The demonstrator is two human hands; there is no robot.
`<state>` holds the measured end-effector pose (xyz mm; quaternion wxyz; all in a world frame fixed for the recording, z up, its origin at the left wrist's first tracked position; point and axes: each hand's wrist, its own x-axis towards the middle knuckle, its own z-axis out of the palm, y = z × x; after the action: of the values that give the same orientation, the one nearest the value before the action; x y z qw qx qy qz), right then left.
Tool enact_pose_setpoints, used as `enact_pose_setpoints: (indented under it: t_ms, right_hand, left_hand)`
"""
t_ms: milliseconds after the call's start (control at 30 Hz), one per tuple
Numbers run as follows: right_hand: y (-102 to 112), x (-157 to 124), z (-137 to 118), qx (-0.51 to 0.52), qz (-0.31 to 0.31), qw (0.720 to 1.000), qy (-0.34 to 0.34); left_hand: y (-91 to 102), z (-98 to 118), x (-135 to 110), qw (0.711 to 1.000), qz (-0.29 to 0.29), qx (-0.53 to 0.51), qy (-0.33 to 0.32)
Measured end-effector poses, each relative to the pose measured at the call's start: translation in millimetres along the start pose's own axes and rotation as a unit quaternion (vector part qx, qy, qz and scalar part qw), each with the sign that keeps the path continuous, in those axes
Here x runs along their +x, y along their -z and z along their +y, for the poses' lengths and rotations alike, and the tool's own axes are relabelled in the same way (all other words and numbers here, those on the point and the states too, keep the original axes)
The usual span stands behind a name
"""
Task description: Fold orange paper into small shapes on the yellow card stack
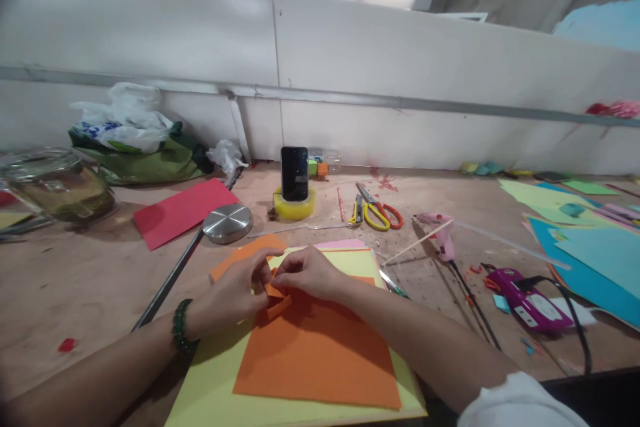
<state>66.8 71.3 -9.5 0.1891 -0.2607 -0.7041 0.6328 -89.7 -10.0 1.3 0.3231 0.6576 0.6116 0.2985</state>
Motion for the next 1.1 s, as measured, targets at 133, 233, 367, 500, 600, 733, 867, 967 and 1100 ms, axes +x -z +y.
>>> enact_pose_setpoints:
  t_ms: [133, 233, 367, 500, 600, 733, 867, 967, 1100]
  right_hand:
    - [3, -1, 0, -0.029, -0.016, 0.999, 0.014]
    - [3, -3, 1, -0.062, 0.015, 0.997, 0.046]
    - [1, -2, 4, -0.11, 0.109, 0.977, 0.145]
    - [0, -3, 6, -0.135, 0.147, 0.954, 0.226]
    - [-1, -7, 5, -0.143, 0.142, 0.948, 0.246]
    - [-2, -11, 2, -0.186, 0.121, 0.94, 0.261]
    - [-1, -11, 4, -0.235, 0.109, 0.926, 0.273]
    - [1, -8, 10, -0.288, 0.109, 0.902, 0.303]
    - [1, -7, 14, -0.341, 0.15, 0.861, 0.347]
  left_hand:
    - [5.6, 1, -1, 0.997, -0.056, -0.049, 0.0]
    - [8.5, -2, -1, 0.991, -0.048, -0.122, 0.011]
    - [7.1, -5, 2, 0.953, -0.031, -0.295, 0.063]
    - [3.3, -4, 1, 0.903, -0.094, -0.41, 0.08]
    - [3.7, -3, -2, 0.911, -0.105, -0.392, 0.074]
    - [4.7, -6, -3, 0.959, -0.094, -0.263, 0.047]
    - [4.0, -4, -2, 0.98, -0.077, -0.181, 0.03]
    - [4.6, -1, -3, 0.985, -0.074, -0.15, 0.046]
    - [5.7, 1, -5, 0.977, -0.131, -0.165, 0.036]
